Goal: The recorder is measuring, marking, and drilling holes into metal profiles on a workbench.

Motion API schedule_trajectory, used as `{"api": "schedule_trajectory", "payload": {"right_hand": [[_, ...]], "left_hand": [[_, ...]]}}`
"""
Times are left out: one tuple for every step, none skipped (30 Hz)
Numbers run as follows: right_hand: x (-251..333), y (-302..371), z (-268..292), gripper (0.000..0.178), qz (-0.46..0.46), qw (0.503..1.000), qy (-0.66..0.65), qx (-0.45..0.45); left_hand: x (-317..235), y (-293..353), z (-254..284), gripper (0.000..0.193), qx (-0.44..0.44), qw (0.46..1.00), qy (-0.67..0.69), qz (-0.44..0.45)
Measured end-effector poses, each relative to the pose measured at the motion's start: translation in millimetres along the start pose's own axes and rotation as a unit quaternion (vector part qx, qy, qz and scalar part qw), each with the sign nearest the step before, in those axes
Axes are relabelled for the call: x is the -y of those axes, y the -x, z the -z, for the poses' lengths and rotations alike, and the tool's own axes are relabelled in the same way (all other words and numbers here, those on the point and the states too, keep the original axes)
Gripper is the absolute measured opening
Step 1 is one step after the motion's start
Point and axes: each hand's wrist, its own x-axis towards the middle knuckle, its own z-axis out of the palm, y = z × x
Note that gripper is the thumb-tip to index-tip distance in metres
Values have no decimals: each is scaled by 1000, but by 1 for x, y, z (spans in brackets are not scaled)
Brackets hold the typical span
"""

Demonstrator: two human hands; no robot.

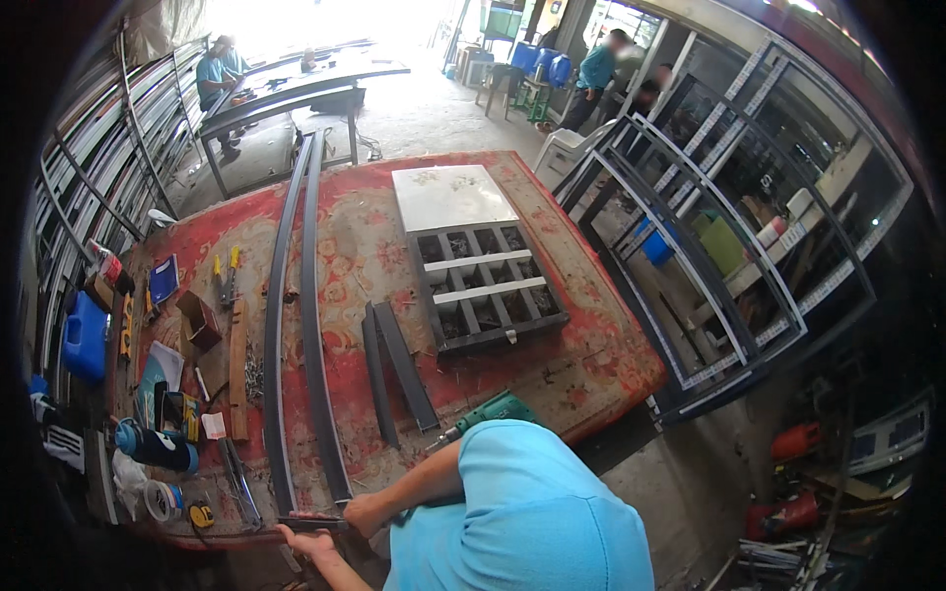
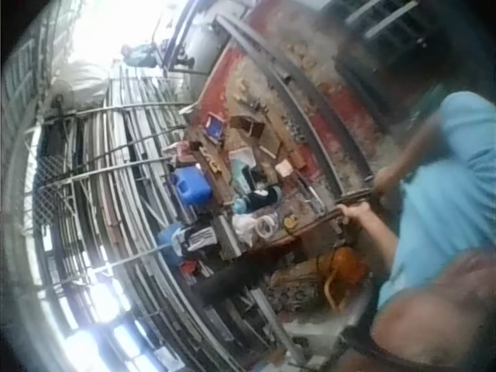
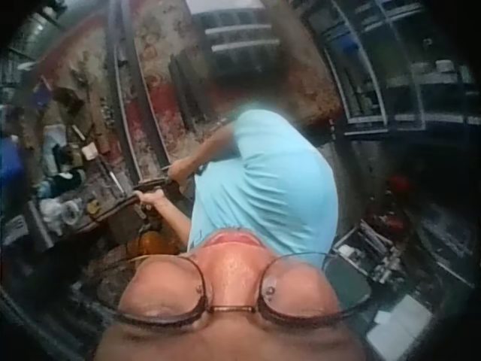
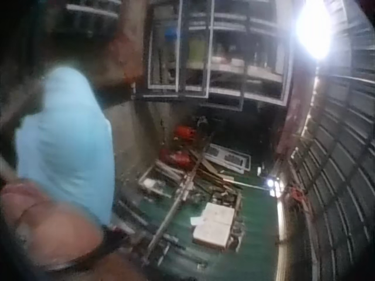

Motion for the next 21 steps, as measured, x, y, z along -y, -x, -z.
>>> {"api": "schedule_trajectory", "payload": {"right_hand": [[11,5,15,23,-5,1000,-2,-2],[29,7,31,24,-29,999,8,-26],[49,8,47,25,-45,998,22,-45],[65,14,70,25,-45,998,22,-46],[79,23,93,29,-94,981,-168,13],[84,29,104,33,-137,923,-352,70],[69,21,89,33,-138,922,-356,65],[43,3,59,36,-92,959,-269,22],[25,-11,35,40,-43,983,-176,-20],[18,-16,24,40,-40,983,-176,-18],[11,-16,15,39,-93,962,-254,38],[10,-11,12,39,-146,928,-330,92],[10,-9,9,39,-146,928,-331,92],[12,-7,7,37,-145,940,-297,80],[15,-5,3,35,-144,951,-264,71],[10,-7,-3,35,-144,951,-264,70],[-1,-11,-12,33,-133,958,-250,33],[-9,-17,-23,31,-120,964,-236,0],[-19,-18,-29,31,-121,964,-236,-1],[-29,-20,-35,30,-100,975,-198,-13],[-32,-22,-40,29,-80,984,-160,-23]], "left_hand": [[0,-5,1,52,22,1000,-2,18],[-1,-8,2,52,44,998,-3,34],[-3,-8,8,52,41,999,0,28],[-2,-9,10,52,-4,1000,1,-4],[1,-10,9,52,-48,998,1,-34],[3,-11,7,52,-44,999,-3,-31],[5,-11,5,52,-33,999,-6,-22],[6,-12,4,52,-24,1000,-8,-13],[4,-13,6,52,-17,1000,-8,-8],[2,-13,10,52,-12,1000,-6,-4],[0,-14,12,52,-4,1000,-4,1],[-1,-13,13,52,3,1000,-3,8],[-1,-13,13,53,11,1000,-1,14],[-3,-15,13,53,18,1000,0,21],[-6,-15,15,53,22,999,2,28],[-7,-15,14,53,30,999,3,34],[-6,-14,13,53,38,998,4,41],[-7,-14,14,53,43,998,6,45],[-3,-10,5,53,44,998,5,46],[4,-4,-4,53,19,999,-22,26],[6,0,-7,52,-10,999,-50,6]]}}
